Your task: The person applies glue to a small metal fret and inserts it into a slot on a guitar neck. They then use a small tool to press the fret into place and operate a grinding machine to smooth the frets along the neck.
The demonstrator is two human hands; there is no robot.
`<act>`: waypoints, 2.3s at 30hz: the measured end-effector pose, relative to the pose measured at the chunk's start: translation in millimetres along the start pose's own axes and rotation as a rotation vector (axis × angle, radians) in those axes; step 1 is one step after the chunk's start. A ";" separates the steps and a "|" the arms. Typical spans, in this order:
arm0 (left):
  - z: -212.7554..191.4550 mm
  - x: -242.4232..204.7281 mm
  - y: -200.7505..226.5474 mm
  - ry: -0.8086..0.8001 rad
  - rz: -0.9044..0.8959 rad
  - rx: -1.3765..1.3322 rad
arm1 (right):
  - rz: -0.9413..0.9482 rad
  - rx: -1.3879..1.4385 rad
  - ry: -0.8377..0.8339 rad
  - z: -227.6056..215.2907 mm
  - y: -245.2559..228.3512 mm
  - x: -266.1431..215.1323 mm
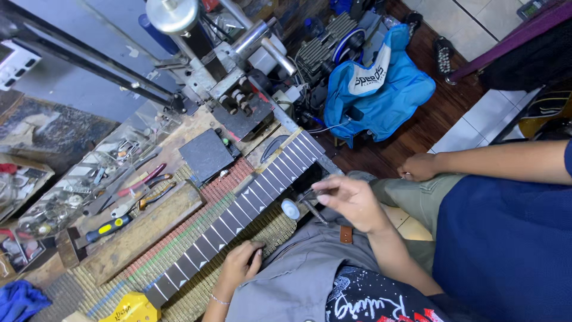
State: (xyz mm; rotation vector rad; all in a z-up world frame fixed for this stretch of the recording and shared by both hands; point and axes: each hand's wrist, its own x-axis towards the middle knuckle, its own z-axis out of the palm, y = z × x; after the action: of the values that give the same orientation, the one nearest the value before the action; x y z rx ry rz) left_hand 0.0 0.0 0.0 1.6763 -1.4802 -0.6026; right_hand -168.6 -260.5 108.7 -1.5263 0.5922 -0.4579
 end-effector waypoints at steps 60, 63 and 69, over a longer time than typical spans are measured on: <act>54.5 98.6 114.8 0.942 -0.423 -0.753 | 0.050 0.121 -0.012 -57.8 -2.1 -2.3; 49.5 100.4 113.0 1.003 -0.437 -0.763 | 0.008 0.113 -0.039 -55.6 -5.4 0.7; 31.9 98.6 121.0 0.992 -0.409 -0.620 | -0.083 0.113 -0.059 -48.4 -14.6 4.7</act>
State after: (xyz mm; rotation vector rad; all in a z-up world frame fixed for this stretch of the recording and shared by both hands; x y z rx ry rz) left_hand -76.0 -102.6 95.3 1.4145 -0.2057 -0.2902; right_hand -193.7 -301.5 125.2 -1.4553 0.4511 -0.5002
